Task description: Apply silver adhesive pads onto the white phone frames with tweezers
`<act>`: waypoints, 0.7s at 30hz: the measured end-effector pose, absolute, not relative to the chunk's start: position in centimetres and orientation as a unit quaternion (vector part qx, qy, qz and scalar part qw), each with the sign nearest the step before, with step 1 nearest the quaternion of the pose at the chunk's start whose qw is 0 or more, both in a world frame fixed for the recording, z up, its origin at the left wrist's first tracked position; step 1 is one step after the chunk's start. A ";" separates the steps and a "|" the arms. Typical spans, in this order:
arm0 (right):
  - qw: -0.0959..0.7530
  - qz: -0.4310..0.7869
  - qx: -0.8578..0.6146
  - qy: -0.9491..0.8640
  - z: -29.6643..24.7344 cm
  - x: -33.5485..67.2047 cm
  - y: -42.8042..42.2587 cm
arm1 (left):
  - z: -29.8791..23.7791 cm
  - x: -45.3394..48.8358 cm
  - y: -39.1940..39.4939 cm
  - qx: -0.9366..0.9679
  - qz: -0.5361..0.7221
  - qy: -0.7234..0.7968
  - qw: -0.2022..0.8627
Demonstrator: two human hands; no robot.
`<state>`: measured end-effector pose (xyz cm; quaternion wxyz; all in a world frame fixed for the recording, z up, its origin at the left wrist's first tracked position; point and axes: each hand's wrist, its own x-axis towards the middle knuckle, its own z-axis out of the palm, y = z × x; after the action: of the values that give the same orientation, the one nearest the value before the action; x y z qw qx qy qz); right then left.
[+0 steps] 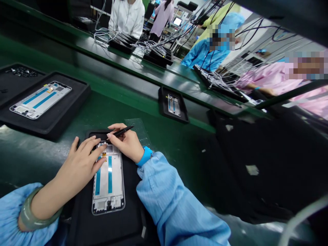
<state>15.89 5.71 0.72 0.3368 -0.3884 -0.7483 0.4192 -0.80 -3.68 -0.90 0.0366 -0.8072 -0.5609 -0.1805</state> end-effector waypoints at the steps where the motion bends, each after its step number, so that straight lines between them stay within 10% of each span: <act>1: 0.337 0.416 -0.390 -0.750 0.8 15.9 5.7 | -0.9 -0.8 -3.7 -0.806 -0.179 -0.563 0.030; 21: 0.340 0.347 -0.379 -0.788 1.0 15.2 5.6 | -0.6 -0.6 -3.7 -0.812 -0.165 -0.553 0.083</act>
<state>15.21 5.64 1.03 0.3403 -0.3786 -0.7875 0.3474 -0.64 -3.67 -0.64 0.0825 -0.8124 -0.5533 -0.1645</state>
